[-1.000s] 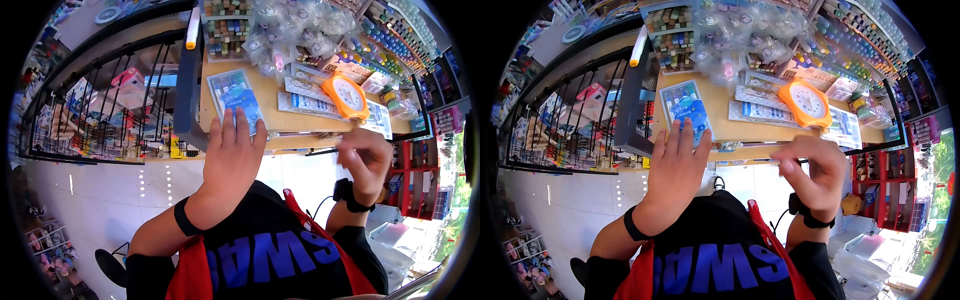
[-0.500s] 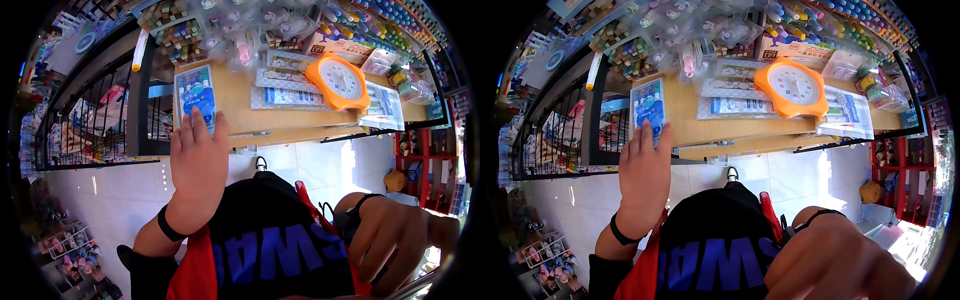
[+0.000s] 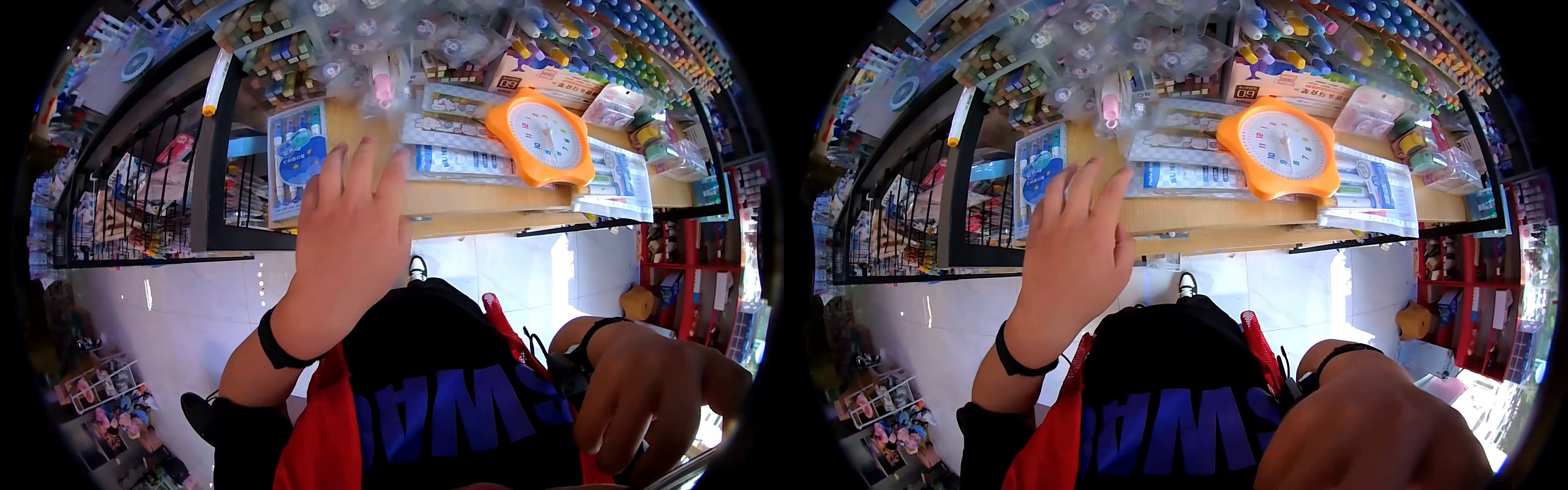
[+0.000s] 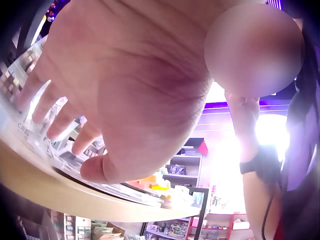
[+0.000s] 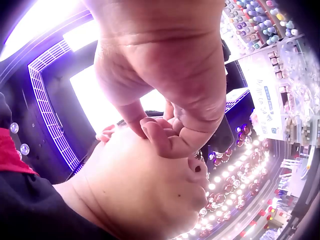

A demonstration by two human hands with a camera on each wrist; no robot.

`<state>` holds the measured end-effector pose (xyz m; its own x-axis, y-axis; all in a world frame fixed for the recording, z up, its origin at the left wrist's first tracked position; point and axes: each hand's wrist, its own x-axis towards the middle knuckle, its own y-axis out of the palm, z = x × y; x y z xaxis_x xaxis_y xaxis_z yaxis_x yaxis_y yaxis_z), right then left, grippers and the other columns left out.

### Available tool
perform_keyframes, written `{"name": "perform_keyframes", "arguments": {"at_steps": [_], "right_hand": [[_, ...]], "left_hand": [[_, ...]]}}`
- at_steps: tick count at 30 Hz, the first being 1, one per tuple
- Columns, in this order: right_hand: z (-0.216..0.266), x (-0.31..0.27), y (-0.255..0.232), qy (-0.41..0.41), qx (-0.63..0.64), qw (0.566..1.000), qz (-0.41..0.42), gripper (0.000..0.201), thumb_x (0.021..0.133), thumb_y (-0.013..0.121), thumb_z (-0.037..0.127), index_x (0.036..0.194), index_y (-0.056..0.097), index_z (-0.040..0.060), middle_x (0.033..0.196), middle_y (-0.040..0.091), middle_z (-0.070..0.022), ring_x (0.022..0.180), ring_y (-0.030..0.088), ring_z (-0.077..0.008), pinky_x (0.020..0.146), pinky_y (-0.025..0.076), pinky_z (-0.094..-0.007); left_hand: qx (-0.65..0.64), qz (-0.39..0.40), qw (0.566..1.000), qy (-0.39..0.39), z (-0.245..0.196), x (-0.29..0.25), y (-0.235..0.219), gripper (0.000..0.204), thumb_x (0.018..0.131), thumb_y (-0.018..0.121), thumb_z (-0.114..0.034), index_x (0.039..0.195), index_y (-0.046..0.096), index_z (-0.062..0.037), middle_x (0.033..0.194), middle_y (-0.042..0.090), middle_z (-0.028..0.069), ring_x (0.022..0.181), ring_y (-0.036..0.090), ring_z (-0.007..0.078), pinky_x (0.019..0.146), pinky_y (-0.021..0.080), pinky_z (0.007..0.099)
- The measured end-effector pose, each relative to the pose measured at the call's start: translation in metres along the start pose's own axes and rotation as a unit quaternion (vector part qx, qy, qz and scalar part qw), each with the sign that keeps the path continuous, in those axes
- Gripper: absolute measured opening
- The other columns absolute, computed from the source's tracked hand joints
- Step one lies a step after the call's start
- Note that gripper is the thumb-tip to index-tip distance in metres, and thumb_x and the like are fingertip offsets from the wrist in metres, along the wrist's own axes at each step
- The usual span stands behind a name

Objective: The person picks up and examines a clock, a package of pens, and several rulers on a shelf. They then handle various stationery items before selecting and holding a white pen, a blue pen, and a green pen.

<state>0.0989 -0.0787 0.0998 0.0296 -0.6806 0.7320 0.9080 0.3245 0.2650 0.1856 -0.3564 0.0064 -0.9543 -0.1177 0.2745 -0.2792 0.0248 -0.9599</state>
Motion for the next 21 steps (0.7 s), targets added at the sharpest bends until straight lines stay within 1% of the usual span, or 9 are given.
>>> {"name": "perform_keyframes", "arguments": {"at_steps": [5,8,9,10,12,14,16,20,21], "right_hand": [[-0.012,0.014,0.022,-0.026,0.024,0.999,-0.029,0.047,0.116,0.050,0.036,0.154,0.041,0.0088,0.094,0.070,-0.0258,0.065,0.070,-0.0375,0.054,0.056,-0.0467],[-0.017,0.027,0.035,-0.062,-0.061,0.996,-0.028,0.047,0.110,0.065,0.023,0.151,0.047,0.0091,0.091,0.070,-0.0233,0.062,0.069,-0.0344,0.054,0.056,-0.0442],[-0.019,0.025,0.039,-0.075,-0.177,0.974,-0.115,0.049,0.107,0.068,0.020,0.150,0.048,0.0087,0.096,0.070,-0.0205,0.066,0.070,-0.0327,0.056,0.056,-0.0425],[-0.023,0.021,0.043,-0.086,-0.291,0.932,-0.199,0.050,0.105,0.070,0.017,0.150,0.050,0.0084,0.101,0.069,-0.0177,0.070,0.070,-0.0310,0.059,0.057,-0.0407],[-0.032,0.010,0.046,-0.104,-0.499,0.788,-0.345,0.054,0.100,0.075,0.011,0.149,0.052,0.0078,0.112,0.069,-0.0121,0.078,0.071,-0.0277,0.065,0.058,-0.0372],[-0.038,-0.005,0.022,0.024,-0.632,0.609,-0.478,0.064,0.096,0.078,0.019,0.153,0.051,0.0059,0.120,0.064,-0.0071,0.098,0.068,-0.0199,0.083,0.053,-0.0315],[-0.040,-0.023,-0.011,0.197,-0.741,0.471,-0.437,0.079,0.092,0.086,0.027,0.157,0.049,0.0047,0.133,0.062,-0.0119,0.116,0.066,-0.0283,0.099,0.052,-0.0367],[-0.070,-0.055,-0.054,0.285,-0.832,0.302,-0.369,0.101,0.084,0.089,0.058,0.159,0.048,0.0045,0.153,0.056,-0.0280,0.144,0.053,-0.0465,0.119,0.040,-0.0606],[-0.075,-0.064,-0.063,0.294,-0.846,0.264,-0.359,0.112,0.080,0.086,0.072,0.161,0.047,0.0055,0.153,0.057,-0.0284,0.145,0.053,-0.0465,0.121,0.035,-0.0649]], "left_hand": [[-0.103,-0.036,0.993,0.054,-0.002,0.017,0.018,0.054,0.091,0.071,-0.014,0.144,0.064,-0.0077,0.143,0.058,0.0217,0.127,0.058,0.0426,0.106,0.051,0.0530],[-0.127,-0.051,0.990,0.042,0.001,0.024,0.027,0.051,0.093,0.072,-0.016,0.143,0.064,-0.0075,0.139,0.059,0.0214,0.122,0.059,0.0415,0.102,0.051,0.0518],[-0.140,-0.051,0.987,0.055,0.001,0.026,0.029,0.051,0.093,0.072,-0.016,0.143,0.064,-0.0075,0.139,0.059,0.0214,0.122,0.059,0.0415,0.102,0.051,0.0518],[-0.150,-0.080,0.984,0.052,0.002,0.028,0.031,0.051,0.092,0.073,-0.018,0.142,0.065,-0.0090,0.137,0.059,0.0207,0.123,0.059,0.0407,0.101,0.052,0.0514],[-0.173,-0.108,0.977,0.059,0.002,0.030,0.036,0.050,0.091,0.074,-0.019,0.140,0.065,-0.0105,0.136,0.060,0.0199,0.124,0.059,0.0399,0.099,0.052,0.0510],[-0.157,-0.155,0.970,0.103,0.000,0.032,0.040,0.048,0.094,0.073,-0.020,0.141,0.066,-0.0130,0.137,0.060,0.0180,0.126,0.058,0.0400,0.103,0.050,0.0524],[-0.157,-0.155,0.968,0.118,-0.002,0.030,0.045,0.048,0.096,0.073,-0.019,0.143,0.066,-0.0137,0.139,0.061,0.0174,0.127,0.058,0.0410,0.106,0.049,0.0536],[-0.136,-0.159,0.969,0.127,-0.005,0.028,0.053,0.049,0.098,0.073,-0.021,0.147,0.066,-0.0166,0.138,0.062,0.0151,0.129,0.056,0.0398,0.109,0.047,0.0551],[-0.133,-0.165,0.969,0.125,-0.006,0.028,0.054,0.049,0.098,0.074,-0.024,0.146,0.067,-0.0157,0.135,0.062,0.0142,0.128,0.056,0.0376,0.107,0.047,0.0536]]}}
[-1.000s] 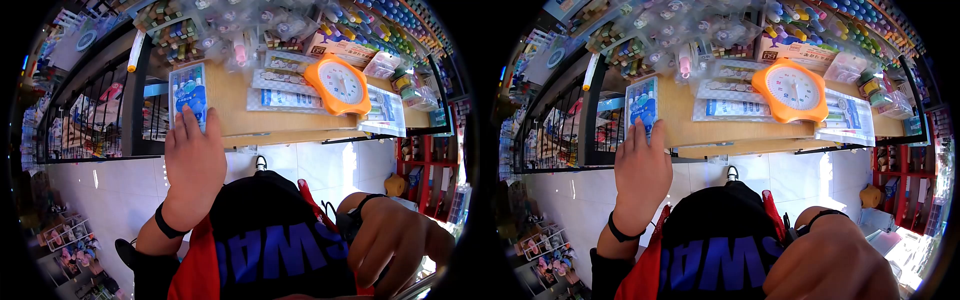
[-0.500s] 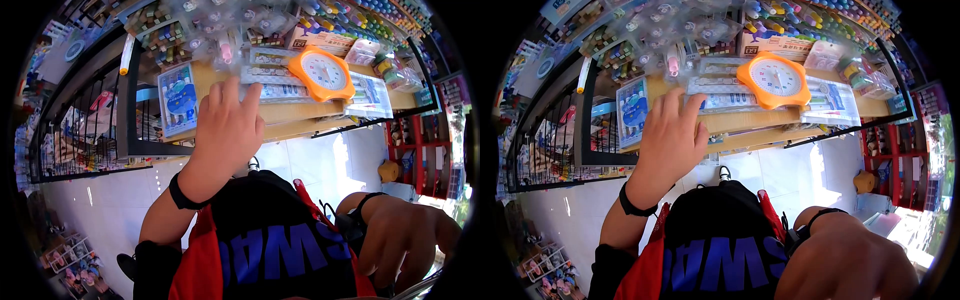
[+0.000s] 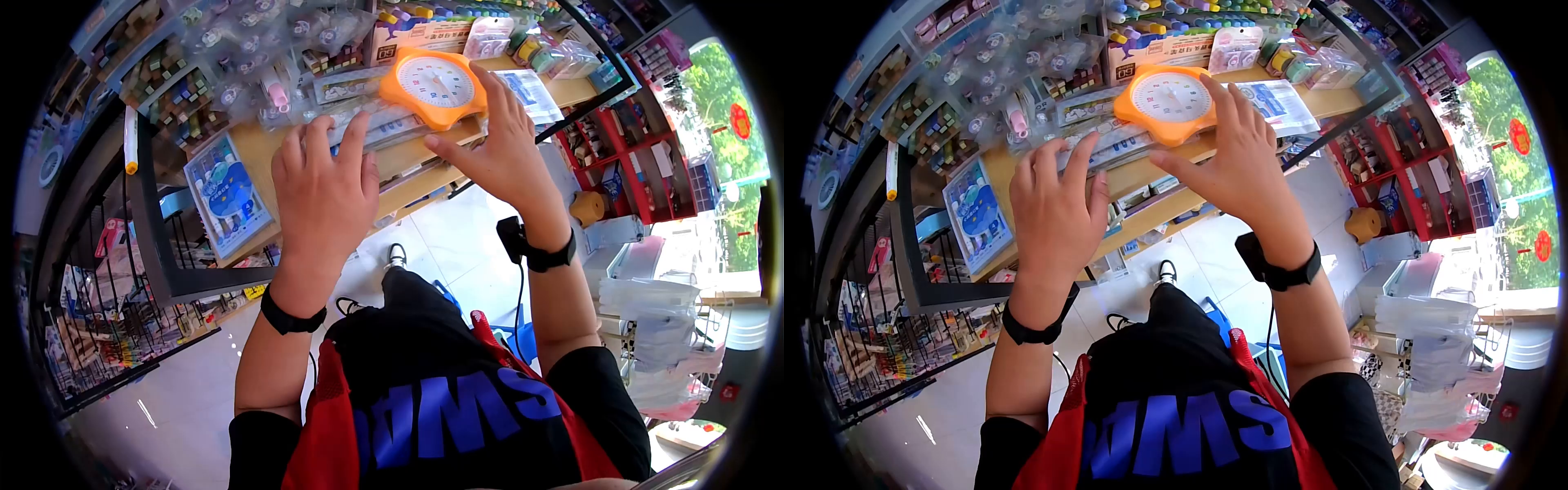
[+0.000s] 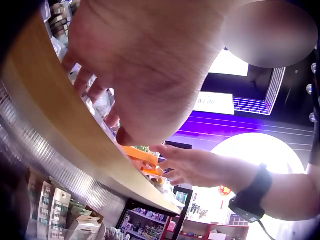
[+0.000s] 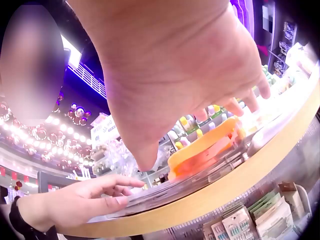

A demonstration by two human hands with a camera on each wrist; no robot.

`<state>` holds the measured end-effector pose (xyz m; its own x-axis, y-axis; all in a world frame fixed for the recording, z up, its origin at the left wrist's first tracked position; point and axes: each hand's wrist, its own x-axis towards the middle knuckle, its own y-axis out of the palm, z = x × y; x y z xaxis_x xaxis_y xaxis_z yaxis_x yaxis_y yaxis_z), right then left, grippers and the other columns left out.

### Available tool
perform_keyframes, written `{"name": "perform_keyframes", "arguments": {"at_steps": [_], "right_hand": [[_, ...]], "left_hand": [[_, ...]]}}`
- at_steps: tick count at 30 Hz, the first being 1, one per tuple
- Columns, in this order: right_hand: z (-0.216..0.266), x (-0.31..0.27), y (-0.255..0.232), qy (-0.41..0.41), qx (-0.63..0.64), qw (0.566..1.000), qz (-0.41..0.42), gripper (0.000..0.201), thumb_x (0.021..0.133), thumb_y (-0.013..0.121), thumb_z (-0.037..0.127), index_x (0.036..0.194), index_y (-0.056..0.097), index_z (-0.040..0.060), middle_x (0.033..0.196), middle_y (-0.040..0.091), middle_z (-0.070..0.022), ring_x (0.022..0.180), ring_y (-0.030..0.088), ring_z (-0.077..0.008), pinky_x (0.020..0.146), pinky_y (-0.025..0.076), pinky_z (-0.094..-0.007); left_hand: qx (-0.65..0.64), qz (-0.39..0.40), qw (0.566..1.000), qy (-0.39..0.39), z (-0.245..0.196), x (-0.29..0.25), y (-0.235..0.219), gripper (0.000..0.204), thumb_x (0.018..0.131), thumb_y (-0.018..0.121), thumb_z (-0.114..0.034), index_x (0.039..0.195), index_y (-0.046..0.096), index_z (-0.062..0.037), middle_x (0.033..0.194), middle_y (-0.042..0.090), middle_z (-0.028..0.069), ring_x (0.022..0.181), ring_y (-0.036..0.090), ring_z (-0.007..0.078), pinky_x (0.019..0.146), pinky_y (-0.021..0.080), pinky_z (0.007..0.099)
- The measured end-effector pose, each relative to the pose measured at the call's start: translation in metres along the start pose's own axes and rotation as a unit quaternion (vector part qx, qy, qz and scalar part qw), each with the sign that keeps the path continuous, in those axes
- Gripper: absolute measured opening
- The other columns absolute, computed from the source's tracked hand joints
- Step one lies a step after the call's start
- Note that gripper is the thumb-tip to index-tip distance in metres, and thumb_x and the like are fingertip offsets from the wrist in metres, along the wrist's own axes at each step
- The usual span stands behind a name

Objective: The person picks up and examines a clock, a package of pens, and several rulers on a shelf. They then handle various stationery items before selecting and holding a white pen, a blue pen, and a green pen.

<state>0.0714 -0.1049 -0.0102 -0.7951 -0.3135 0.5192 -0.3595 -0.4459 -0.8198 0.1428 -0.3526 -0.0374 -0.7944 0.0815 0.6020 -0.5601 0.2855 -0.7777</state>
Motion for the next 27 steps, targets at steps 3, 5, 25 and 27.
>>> {"name": "perform_keyframes", "arguments": {"at_steps": [3,5,25,27], "right_hand": [[0.005,0.013,0.010,0.010,0.010,1.000,-0.021,0.115,0.079,0.084,0.075,0.162,0.046,0.0059,0.149,0.062,-0.0285,0.144,0.056,-0.0447,0.124,0.030,-0.0666],[0.010,0.018,0.013,0.013,-0.008,1.000,-0.024,0.114,0.078,0.085,0.075,0.162,0.046,0.0061,0.146,0.064,-0.0277,0.143,0.058,-0.0439,0.125,0.029,-0.0669],[-0.141,0.015,-0.103,0.060,0.329,0.938,-0.085,0.083,0.098,0.082,0.026,0.164,0.039,0.0014,0.139,0.067,-0.0224,0.127,0.066,-0.0276,0.111,0.051,-0.0402],[-0.170,0.005,-0.123,0.110,0.319,0.932,-0.131,0.082,0.101,0.079,0.029,0.166,0.037,0.0003,0.141,0.065,-0.0241,0.127,0.066,-0.0265,0.111,0.050,-0.0383]], "left_hand": [[0.018,0.027,0.999,-0.018,-0.005,0.003,-0.002,0.049,0.098,0.076,-0.027,0.145,0.067,-0.0153,0.133,0.063,0.0124,0.127,0.056,0.0357,0.106,0.047,0.0512],[0.025,0.025,0.999,-0.013,-0.006,0.007,-0.001,0.046,0.097,0.077,-0.030,0.140,0.069,-0.0139,0.133,0.063,0.0119,0.127,0.057,0.0346,0.107,0.046,0.0518],[0.028,0.114,0.993,-0.027,-0.021,0.035,-0.011,0.055,0.092,0.080,-0.019,0.143,0.064,-0.0104,0.132,0.063,0.0117,0.127,0.059,0.0363,0.111,0.045,0.0502],[0.021,0.140,0.990,-0.021,-0.026,0.039,-0.013,0.059,0.092,0.080,-0.019,0.148,0.062,-0.0104,0.131,0.061,0.0134,0.127,0.057,0.0373,0.112,0.044,0.0506]]}}
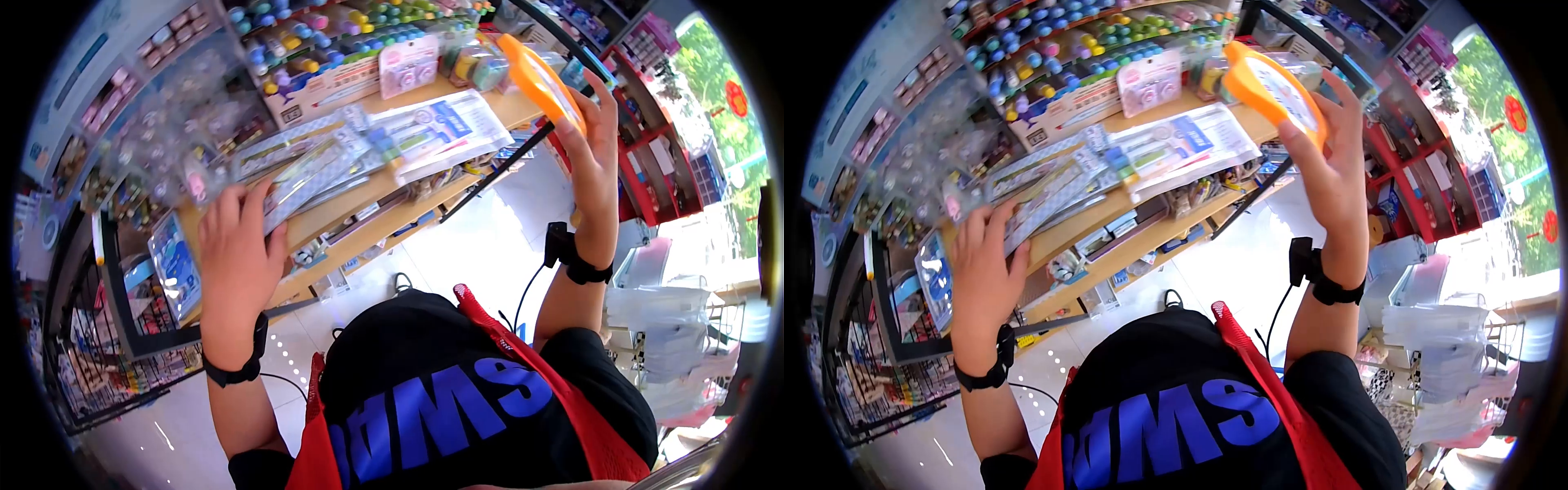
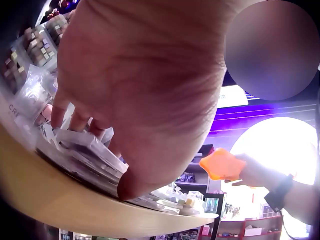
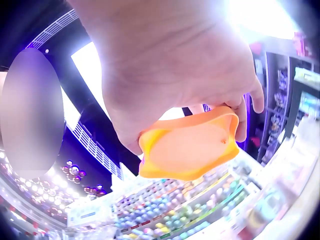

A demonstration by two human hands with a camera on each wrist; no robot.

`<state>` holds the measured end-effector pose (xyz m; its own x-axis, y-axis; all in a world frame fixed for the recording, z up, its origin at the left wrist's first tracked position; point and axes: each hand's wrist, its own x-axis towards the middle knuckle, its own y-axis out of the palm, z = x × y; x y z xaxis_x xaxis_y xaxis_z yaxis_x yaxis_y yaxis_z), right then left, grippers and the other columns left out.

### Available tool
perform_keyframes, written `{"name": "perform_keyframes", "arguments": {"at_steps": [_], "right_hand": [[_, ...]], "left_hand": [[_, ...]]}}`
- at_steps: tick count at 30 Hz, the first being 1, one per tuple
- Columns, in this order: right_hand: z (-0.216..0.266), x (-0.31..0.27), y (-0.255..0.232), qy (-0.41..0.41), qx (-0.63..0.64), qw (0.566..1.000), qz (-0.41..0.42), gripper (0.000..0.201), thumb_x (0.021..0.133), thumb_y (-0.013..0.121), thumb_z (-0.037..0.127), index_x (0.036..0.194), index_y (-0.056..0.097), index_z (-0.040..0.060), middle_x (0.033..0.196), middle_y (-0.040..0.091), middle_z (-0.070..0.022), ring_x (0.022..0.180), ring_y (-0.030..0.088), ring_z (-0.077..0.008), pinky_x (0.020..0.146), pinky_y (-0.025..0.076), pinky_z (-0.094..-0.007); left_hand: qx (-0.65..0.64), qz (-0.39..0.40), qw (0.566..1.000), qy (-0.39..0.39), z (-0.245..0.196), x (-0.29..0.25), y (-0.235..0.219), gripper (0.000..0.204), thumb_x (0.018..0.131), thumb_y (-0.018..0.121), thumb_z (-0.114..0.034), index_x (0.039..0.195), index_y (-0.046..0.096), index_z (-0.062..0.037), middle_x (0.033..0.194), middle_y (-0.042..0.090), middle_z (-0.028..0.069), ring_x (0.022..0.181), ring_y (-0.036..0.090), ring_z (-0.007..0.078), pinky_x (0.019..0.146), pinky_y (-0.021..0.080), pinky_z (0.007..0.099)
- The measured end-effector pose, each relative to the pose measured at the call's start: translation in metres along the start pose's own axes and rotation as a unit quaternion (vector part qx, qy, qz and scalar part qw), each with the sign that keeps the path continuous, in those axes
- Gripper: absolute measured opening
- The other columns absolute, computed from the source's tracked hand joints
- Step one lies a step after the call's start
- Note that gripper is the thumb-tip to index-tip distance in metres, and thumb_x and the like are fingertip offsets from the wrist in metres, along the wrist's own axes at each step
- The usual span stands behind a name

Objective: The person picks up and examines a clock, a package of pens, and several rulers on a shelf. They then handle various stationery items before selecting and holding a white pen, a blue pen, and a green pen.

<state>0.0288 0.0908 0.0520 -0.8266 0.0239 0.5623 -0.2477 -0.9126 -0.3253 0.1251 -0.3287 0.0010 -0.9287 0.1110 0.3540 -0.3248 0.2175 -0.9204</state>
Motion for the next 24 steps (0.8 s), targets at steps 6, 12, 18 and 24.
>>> {"name": "perform_keyframes", "arguments": {"at_steps": [6,12,18,24], "right_hand": [[-0.055,-0.004,-0.074,0.063,-0.123,0.989,-0.049,0.086,0.099,0.083,0.032,0.165,0.038,0.0002,0.138,0.068,-0.0222,0.126,0.066,-0.0251,0.109,0.051,-0.0370],[-0.083,-0.005,-0.098,0.082,-0.135,0.983,-0.095,0.086,0.097,0.086,0.034,0.163,0.042,0.0012,0.142,0.065,-0.0236,0.129,0.065,-0.0268,0.111,0.051,-0.0368],[-0.096,0.042,-0.118,0.029,-0.113,0.983,-0.140,0.085,0.098,0.085,0.042,0.161,0.045,0.0010,0.145,0.062,-0.0266,0.127,0.066,-0.0273,0.108,0.055,-0.0374],[-0.108,0.097,-0.099,-0.011,-0.081,0.991,-0.104,0.086,0.096,0.087,0.046,0.158,0.047,0.0016,0.139,0.067,-0.0227,0.122,0.068,-0.0245,0.107,0.055,-0.0358]], "left_hand": [[0.013,0.029,0.999,-0.014,-0.005,0.009,0.007,0.064,0.095,0.078,-0.022,0.153,0.055,-0.0062,0.147,0.058,0.0162,0.139,0.053,0.0397,0.119,0.040,0.0517],[0.039,0.043,0.998,-0.019,-0.004,0.012,0.013,0.065,0.100,0.074,-0.030,0.157,0.052,-0.0080,0.151,0.058,0.0164,0.142,0.052,0.0405,0.122,0.037,0.0527],[0.060,0.032,0.998,-0.012,-0.005,0.012,0.017,0.064,0.103,0.070,-0.035,0.159,0.052,-0.0086,0.150,0.058,0.0185,0.140,0.051,0.0432,0.121,0.035,0.0551],[0.078,-0.006,0.997,0.015,0.005,0.008,0.029,0.067,0.104,0.065,-0.047,0.158,0.055,-0.0091,0.146,0.061,0.0184,0.136,0.054,0.0415,0.118,0.037,0.0540]]}}
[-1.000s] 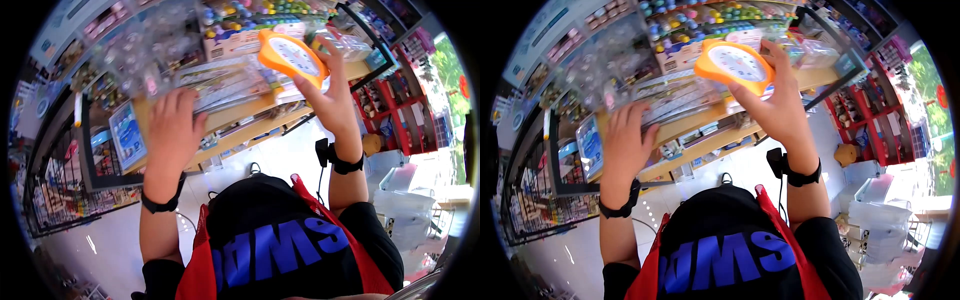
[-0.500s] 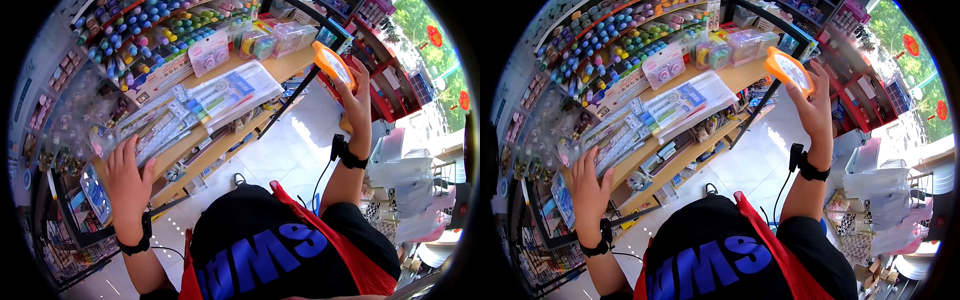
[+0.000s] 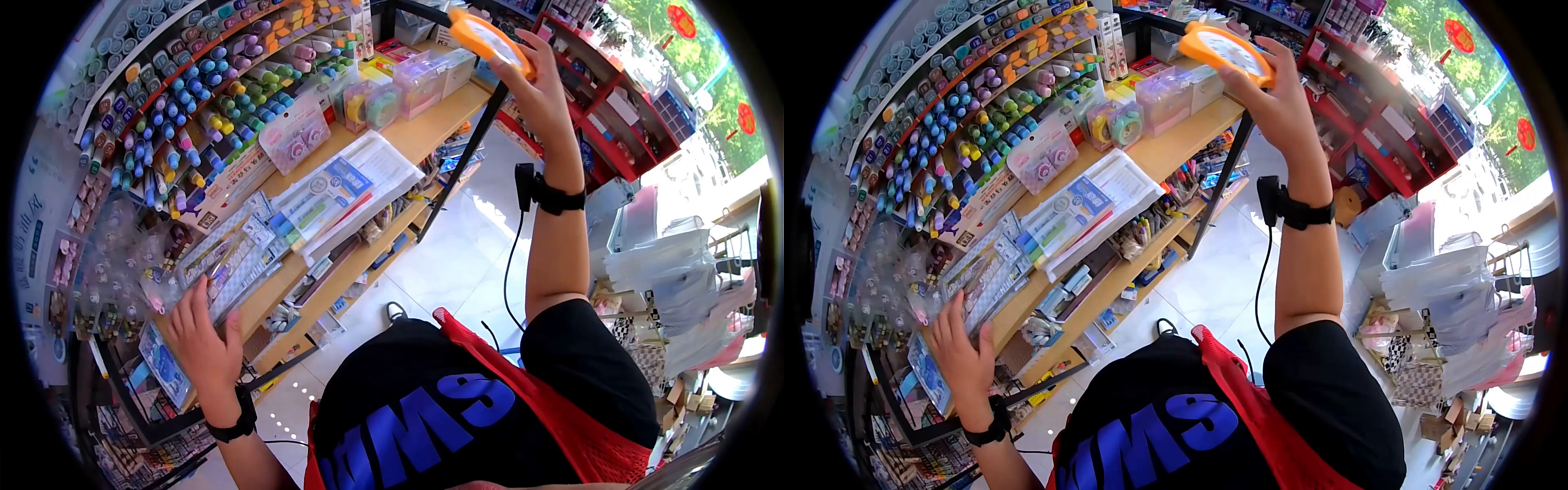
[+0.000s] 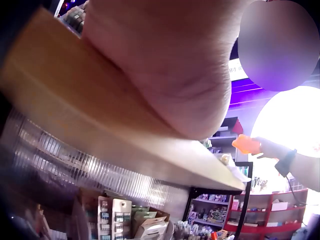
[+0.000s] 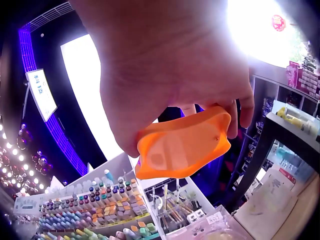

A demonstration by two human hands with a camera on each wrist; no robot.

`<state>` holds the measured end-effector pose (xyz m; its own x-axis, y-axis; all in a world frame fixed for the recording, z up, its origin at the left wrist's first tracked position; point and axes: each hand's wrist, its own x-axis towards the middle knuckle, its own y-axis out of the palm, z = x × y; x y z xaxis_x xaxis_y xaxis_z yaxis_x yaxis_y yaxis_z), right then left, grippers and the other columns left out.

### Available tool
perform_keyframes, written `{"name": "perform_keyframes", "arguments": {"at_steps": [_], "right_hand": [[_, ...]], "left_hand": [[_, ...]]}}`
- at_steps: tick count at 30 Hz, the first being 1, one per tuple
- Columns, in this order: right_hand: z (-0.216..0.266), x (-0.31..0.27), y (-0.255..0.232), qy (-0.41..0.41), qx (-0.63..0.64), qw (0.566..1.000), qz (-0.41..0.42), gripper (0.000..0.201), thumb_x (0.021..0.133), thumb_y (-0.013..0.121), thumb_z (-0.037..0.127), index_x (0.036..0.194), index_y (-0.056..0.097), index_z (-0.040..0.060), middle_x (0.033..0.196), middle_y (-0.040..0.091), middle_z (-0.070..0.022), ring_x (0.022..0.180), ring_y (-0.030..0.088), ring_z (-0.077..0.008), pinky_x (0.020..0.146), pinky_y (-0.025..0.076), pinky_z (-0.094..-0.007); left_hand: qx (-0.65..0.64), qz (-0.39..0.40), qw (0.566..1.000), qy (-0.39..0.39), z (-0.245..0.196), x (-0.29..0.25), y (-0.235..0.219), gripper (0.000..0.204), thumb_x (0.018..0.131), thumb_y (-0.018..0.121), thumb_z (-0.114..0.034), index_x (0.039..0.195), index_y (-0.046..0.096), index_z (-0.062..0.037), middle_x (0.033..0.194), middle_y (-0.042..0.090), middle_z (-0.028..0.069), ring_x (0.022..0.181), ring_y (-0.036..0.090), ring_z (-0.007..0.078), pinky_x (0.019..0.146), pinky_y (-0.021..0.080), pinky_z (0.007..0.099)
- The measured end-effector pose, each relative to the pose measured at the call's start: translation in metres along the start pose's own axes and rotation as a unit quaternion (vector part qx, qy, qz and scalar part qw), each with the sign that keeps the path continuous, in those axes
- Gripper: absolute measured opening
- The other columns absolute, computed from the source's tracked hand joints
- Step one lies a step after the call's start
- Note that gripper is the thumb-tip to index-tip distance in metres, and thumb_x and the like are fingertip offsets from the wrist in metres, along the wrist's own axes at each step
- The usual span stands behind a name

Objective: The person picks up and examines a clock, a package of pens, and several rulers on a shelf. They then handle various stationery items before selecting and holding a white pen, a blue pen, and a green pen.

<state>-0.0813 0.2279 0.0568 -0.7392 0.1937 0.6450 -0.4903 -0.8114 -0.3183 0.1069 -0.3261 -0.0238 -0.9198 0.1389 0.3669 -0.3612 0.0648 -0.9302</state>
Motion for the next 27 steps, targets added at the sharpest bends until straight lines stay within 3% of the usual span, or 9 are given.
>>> {"name": "perform_keyframes", "arguments": {"at_steps": [2,3,4,7,10,16,27], "right_hand": [[-0.004,0.011,0.018,-0.028,-0.038,0.998,0.041,0.086,0.095,0.087,0.047,0.157,0.047,0.0007,0.139,0.068,-0.0211,0.125,0.068,-0.0255,0.107,0.055,-0.0376],[-0.010,0.018,0.026,-0.046,-0.067,0.996,0.041,0.086,0.093,0.089,0.047,0.155,0.050,0.0000,0.139,0.069,-0.0227,0.128,0.069,-0.0315,0.108,0.055,-0.0411],[-0.013,0.024,0.034,-0.048,-0.062,0.996,0.042,0.086,0.093,0.089,0.047,0.155,0.050,0.0000,0.139,0.069,-0.0227,0.128,0.069,-0.0315,0.108,0.055,-0.0411],[-0.025,0.031,0.065,-0.076,-0.144,0.984,0.073,0.089,0.087,0.088,0.056,0.151,0.056,0.0032,0.139,0.068,-0.0270,0.133,0.064,-0.0429,0.112,0.052,-0.0482],[-0.030,0.028,0.078,-0.103,-0.191,0.972,0.091,0.091,0.086,0.084,0.063,0.152,0.057,0.0066,0.142,0.067,-0.0228,0.135,0.062,-0.0429,0.116,0.047,-0.0496],[-0.020,0.025,0.080,-0.067,-0.217,0.962,0.152,0.094,0.088,0.087,0.057,0.156,0.051,0.0036,0.145,0.065,-0.0230,0.140,0.060,-0.0413,0.118,0.047,-0.0461],[-0.017,0.025,0.077,-0.051,-0.230,0.957,0.169,0.101,0.084,0.087,0.063,0.159,0.049,0.0068,0.149,0.064,-0.0229,0.140,0.061,-0.0409,0.120,0.045,-0.0470]], "left_hand": [[0.004,-0.020,1.000,0.008,0.000,-0.001,0.004,0.067,0.104,0.064,-0.050,0.157,0.057,-0.0091,0.144,0.063,0.0179,0.134,0.056,0.0409,0.117,0.038,0.0533],[-0.001,-0.037,0.999,0.011,0.000,-0.001,0.006,0.067,0.104,0.064,-0.052,0.156,0.059,-0.0090,0.143,0.064,0.0174,0.133,0.057,0.0405,0.116,0.039,0.0528],[-0.003,-0.055,0.998,0.012,0.000,-0.002,0.005,0.067,0.104,0.063,-0.053,0.154,0.061,-0.0090,0.141,0.065,0.0168,0.131,0.059,0.0400,0.115,0.040,0.0522],[0.001,-0.063,0.998,0.014,0.000,-0.002,0.005,0.064,0.104,0.064,-0.050,0.152,0.063,-0.0084,0.140,0.066,0.0169,0.129,0.060,0.0398,0.115,0.040,0.0522],[-0.009,-0.065,0.998,0.012,0.000,-0.002,0.005,0.061,0.103,0.066,-0.045,0.152,0.064,-0.0082,0.140,0.066,0.0168,0.129,0.060,0.0392,0.115,0.040,0.0519],[-0.012,-0.070,0.997,0.010,0.001,-0.003,0.007,0.057,0.102,0.068,-0.038,0.151,0.065,-0.0081,0.139,0.066,0.0166,0.127,0.060,0.0393,0.115,0.040,0.0525],[-0.020,-0.077,0.997,0.007,0.000,-0.002,0.008,0.056,0.102,0.068,-0.037,0.150,0.065,-0.0085,0.137,0.067,0.0157,0.127,0.061,0.0390,0.115,0.040,0.0528]]}}
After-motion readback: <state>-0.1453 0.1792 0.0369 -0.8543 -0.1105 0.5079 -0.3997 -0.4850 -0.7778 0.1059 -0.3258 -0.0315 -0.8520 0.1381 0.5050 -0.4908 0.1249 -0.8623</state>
